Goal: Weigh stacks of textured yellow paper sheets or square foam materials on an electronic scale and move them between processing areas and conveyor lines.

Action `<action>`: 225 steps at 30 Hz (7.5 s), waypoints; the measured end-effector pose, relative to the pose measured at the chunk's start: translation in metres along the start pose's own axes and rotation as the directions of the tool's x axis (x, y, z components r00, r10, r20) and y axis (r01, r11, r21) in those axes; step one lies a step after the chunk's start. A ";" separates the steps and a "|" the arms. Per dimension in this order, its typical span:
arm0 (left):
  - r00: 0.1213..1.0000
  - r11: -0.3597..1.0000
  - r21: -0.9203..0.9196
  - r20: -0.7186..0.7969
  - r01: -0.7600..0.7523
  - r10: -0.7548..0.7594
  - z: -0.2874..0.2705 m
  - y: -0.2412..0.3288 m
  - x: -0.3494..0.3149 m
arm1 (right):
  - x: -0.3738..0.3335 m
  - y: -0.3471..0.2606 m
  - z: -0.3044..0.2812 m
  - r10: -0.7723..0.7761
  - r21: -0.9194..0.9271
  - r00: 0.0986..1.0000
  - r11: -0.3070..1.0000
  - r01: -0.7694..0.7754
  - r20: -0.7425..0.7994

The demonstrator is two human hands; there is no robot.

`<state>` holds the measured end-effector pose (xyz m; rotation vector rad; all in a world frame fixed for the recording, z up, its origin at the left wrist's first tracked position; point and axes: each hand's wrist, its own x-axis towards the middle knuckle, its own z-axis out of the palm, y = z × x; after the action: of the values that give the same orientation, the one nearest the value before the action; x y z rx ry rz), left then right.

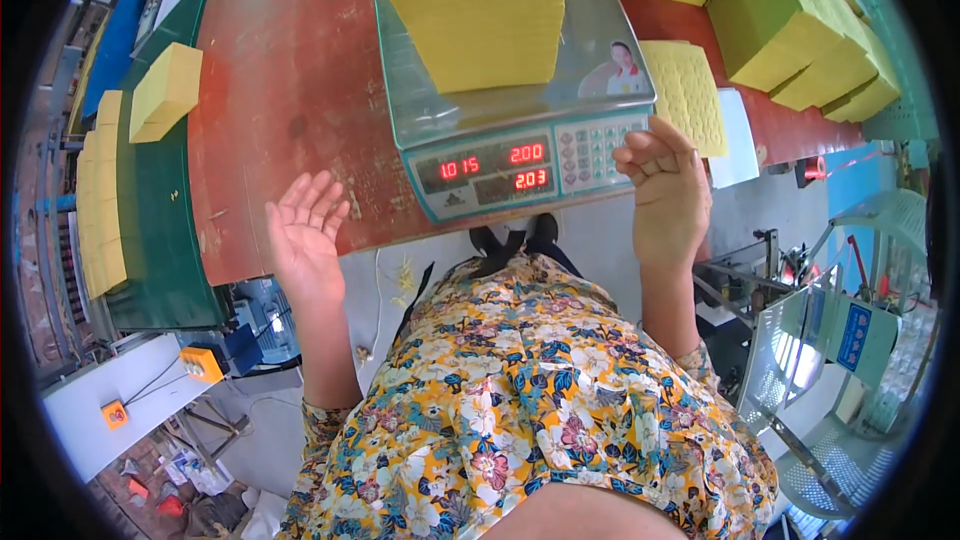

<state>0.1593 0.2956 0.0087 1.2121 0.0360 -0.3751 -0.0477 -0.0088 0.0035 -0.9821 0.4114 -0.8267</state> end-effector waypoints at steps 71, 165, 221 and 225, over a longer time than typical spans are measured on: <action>0.344 0.213 0.298 0.911 -0.930 0.228 0.344 -0.156 -0.053 | -0.022 -0.065 -0.160 0.132 0.072 0.960 0.990 -0.118 -0.248; 0.965 0.935 0.302 -0.122 -0.185 0.230 0.068 -0.029 -0.032 | 0.008 -0.013 -0.026 0.127 -0.241 0.991 0.964 -0.114 0.039; 0.695 0.968 0.251 0.699 -0.018 -0.169 0.250 0.080 0.082 | 0.025 0.036 -0.009 0.246 -0.158 0.945 0.946 -0.282 -0.215; 0.745 0.936 0.293 0.577 0.194 -0.335 0.243 0.074 0.080 | 0.036 0.039 -0.009 0.400 0.139 0.899 0.915 -0.380 -0.178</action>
<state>0.2154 0.0735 0.1449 1.2457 -0.4206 -1.0481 -0.0142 -0.0303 -0.0328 -0.6894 0.7114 -0.5744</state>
